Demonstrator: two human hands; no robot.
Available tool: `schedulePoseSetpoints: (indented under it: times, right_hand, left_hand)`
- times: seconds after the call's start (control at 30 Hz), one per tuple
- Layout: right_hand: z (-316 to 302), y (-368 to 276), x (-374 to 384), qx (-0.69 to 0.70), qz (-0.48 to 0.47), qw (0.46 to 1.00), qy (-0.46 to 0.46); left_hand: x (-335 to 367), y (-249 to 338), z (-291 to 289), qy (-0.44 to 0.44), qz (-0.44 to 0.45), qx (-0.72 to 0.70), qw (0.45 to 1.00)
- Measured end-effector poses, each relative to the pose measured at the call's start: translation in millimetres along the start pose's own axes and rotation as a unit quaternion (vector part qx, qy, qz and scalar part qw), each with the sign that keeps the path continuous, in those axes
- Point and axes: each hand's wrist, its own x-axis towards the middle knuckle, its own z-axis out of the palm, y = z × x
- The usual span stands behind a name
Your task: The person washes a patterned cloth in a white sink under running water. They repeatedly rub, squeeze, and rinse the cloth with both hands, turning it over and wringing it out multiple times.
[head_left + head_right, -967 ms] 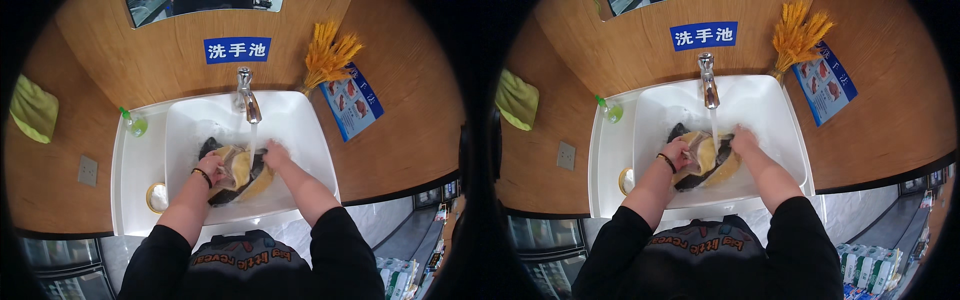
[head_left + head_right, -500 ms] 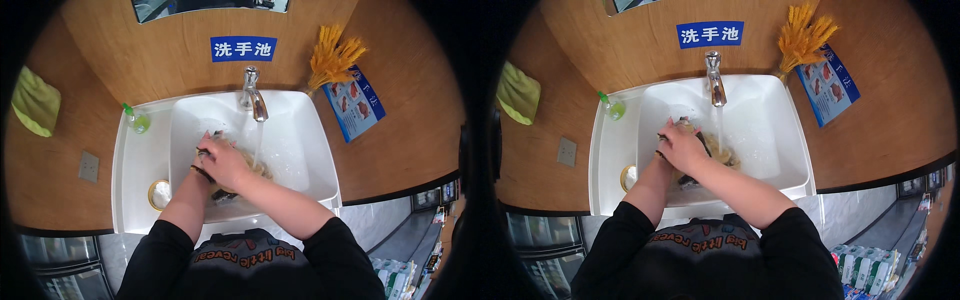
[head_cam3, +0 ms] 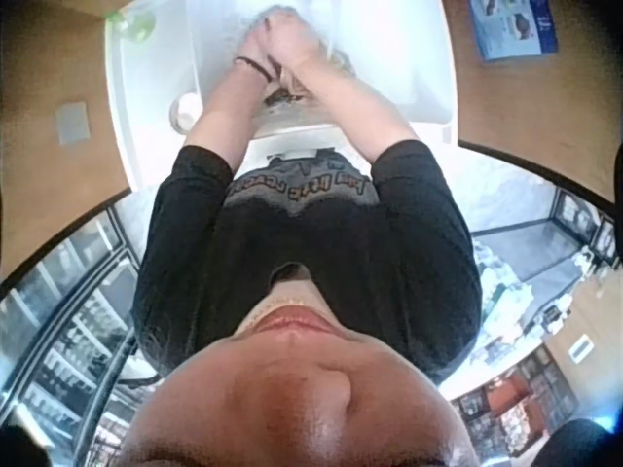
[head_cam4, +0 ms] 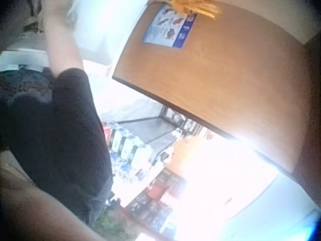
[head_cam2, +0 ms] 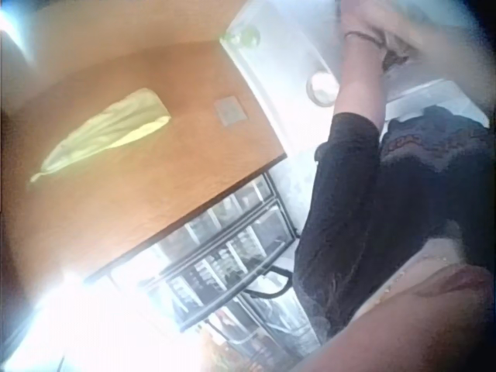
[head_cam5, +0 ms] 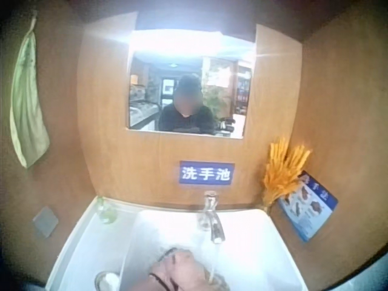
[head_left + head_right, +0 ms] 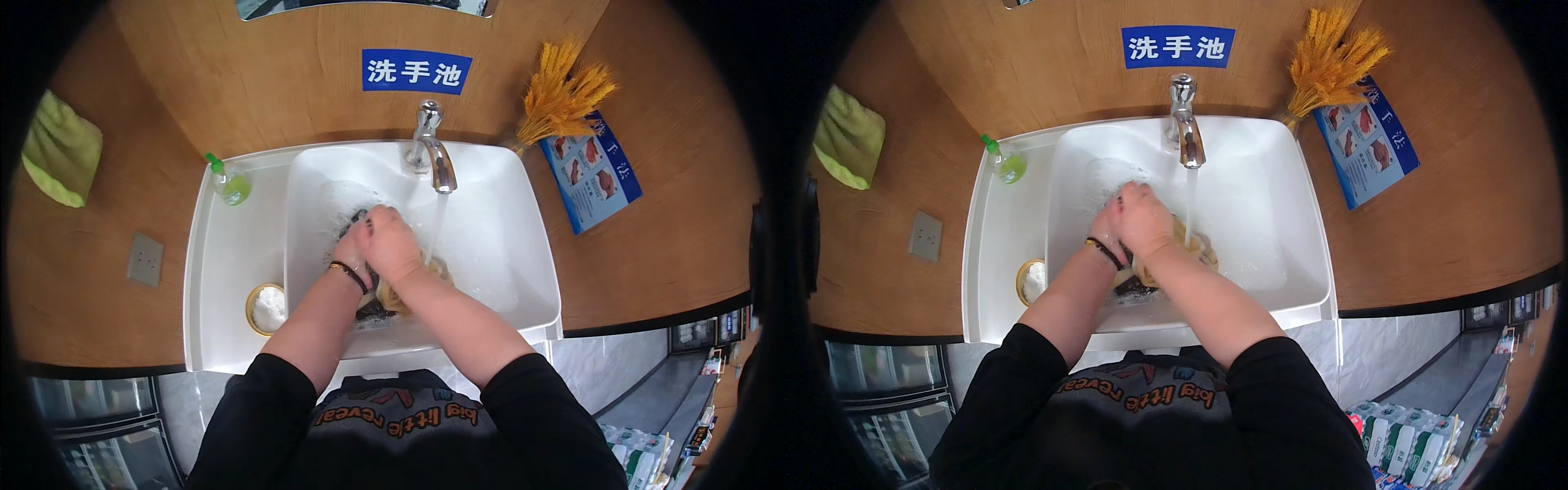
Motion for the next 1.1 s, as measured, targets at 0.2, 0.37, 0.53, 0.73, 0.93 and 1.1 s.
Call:
schedulePoseSetpoints:
  times: [0.2,0.37,0.53,0.73,0.93,1.1]
  right_hand:
    - [2,21,26,-0.002,0.078,0.997,-0.021]
    - [-18,43,21,0.045,0.047,0.998,-0.013]
    - [-6,-32,-25,-0.019,-0.179,0.983,-0.019]
    - [-5,-6,20,-0.023,-0.012,0.997,-0.071]
    - [12,-21,6,0.001,-0.070,0.998,0.005]
    - [7,-18,2,-0.062,-0.043,0.991,-0.109]
  left_hand:
    - [-23,10,14,-0.031,-0.044,-0.078,0.996]
    - [-45,18,42,-0.059,-0.017,-0.124,0.990]
    - [-9,12,-18,-0.327,0.021,-0.219,0.919]
    - [-56,28,49,0.007,0.018,-0.054,0.998]
    - [-35,23,10,-0.084,0.093,-0.111,0.986]
    - [-49,25,20,-0.050,0.064,-0.093,0.992]
